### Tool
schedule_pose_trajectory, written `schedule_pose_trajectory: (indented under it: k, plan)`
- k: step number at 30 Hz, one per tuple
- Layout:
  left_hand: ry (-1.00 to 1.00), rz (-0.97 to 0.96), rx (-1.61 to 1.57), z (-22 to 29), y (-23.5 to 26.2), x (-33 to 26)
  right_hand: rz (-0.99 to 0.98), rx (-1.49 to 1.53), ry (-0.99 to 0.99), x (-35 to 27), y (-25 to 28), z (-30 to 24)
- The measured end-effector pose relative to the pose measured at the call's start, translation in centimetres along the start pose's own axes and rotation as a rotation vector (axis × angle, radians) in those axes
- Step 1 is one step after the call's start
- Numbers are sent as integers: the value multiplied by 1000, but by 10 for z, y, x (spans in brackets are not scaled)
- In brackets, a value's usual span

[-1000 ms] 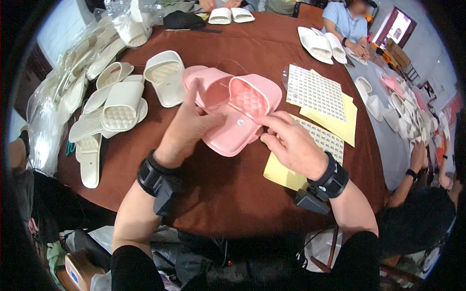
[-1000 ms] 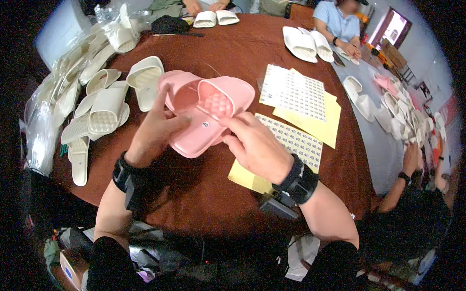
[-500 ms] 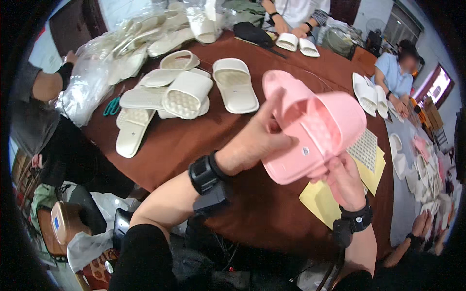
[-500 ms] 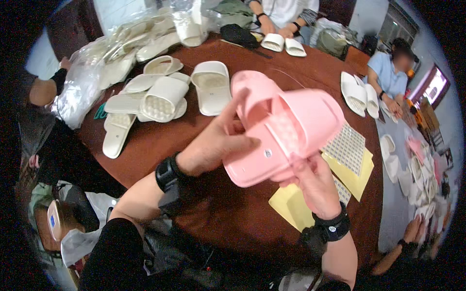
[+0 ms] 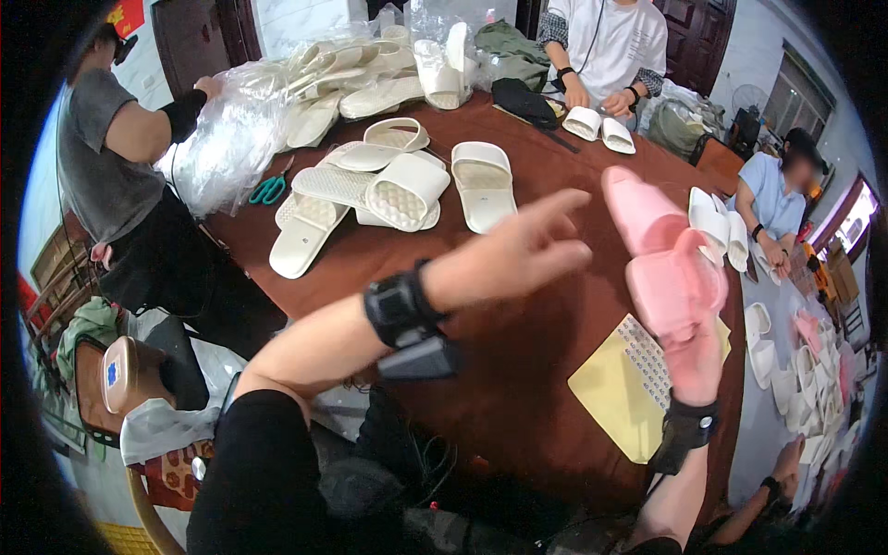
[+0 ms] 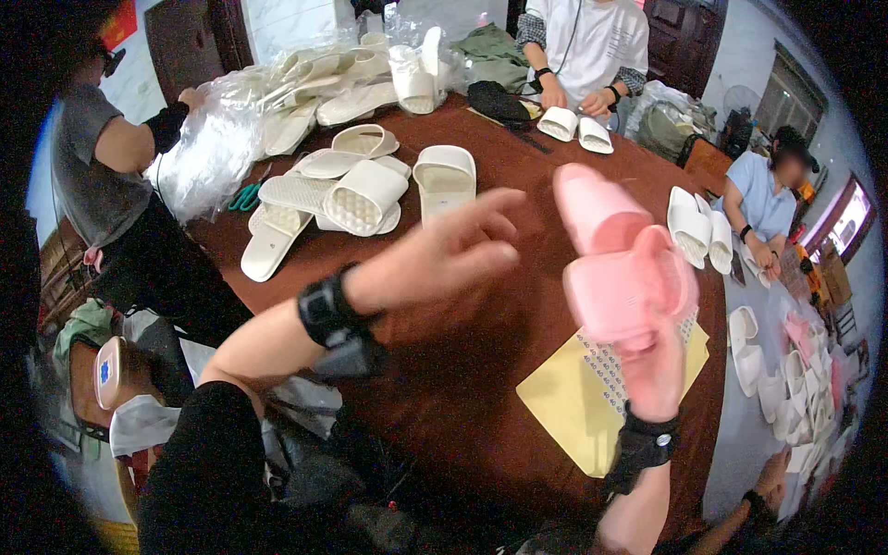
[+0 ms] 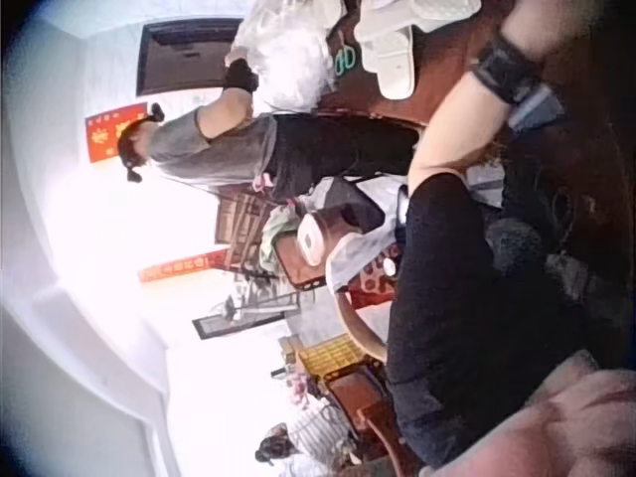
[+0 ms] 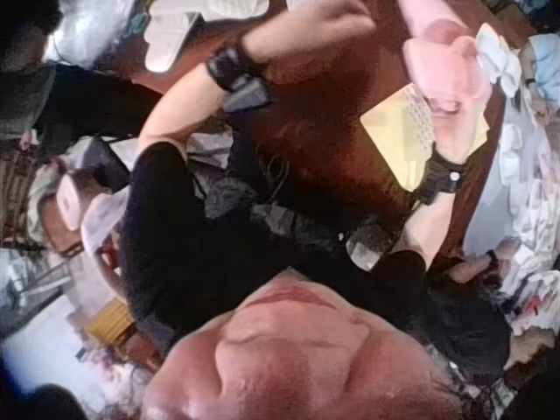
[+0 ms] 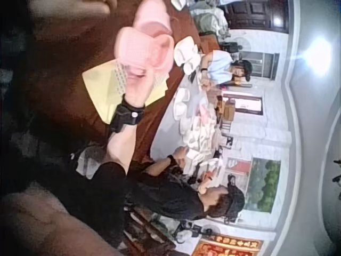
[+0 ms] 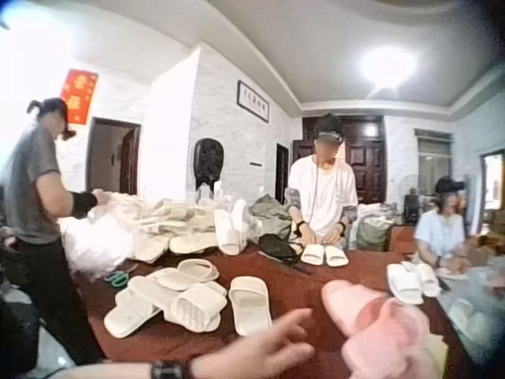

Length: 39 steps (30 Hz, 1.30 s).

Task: Applying adhesive size labels to the inside of slippers during manufacturing.

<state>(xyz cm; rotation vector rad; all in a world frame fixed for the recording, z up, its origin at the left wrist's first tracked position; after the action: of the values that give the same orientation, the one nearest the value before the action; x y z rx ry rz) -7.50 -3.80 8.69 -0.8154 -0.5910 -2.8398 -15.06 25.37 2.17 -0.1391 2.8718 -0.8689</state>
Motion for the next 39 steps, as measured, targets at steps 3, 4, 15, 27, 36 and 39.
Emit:
schedule_pose_trajectory:
  k: [3,4,15,27,36,39]
  plan:
    - [-158,270,230,-9,80,5,50,173,233,23,36,-40]
    - [-80,351,340,-23,114,5,183,143,356,26,53,-56]
    - [546,516,453,-160,342,-104,199,12,247,37,59,-57]
    - [649,191,71,-143,244,-45,63,-234,300,11,9,-30]
    - [650,122,-79,-112,100,0,-11,-360,229,4,-8,-10]
    - [708,154,-68,-105,57,10,-15,-380,206,3,-11,-7]
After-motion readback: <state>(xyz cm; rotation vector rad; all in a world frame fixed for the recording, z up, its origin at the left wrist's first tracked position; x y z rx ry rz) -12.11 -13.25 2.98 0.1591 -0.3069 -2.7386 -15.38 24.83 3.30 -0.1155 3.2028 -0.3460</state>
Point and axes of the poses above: each hand's wrist, its own x-axis towards the middle knuckle, its own y-axis out of the back of the hand, z = x × y, the point moved 6 cm from there along x, towards the middle knuckle, and after that the axes turned 11 degrees about z, right-handed, at the moved point
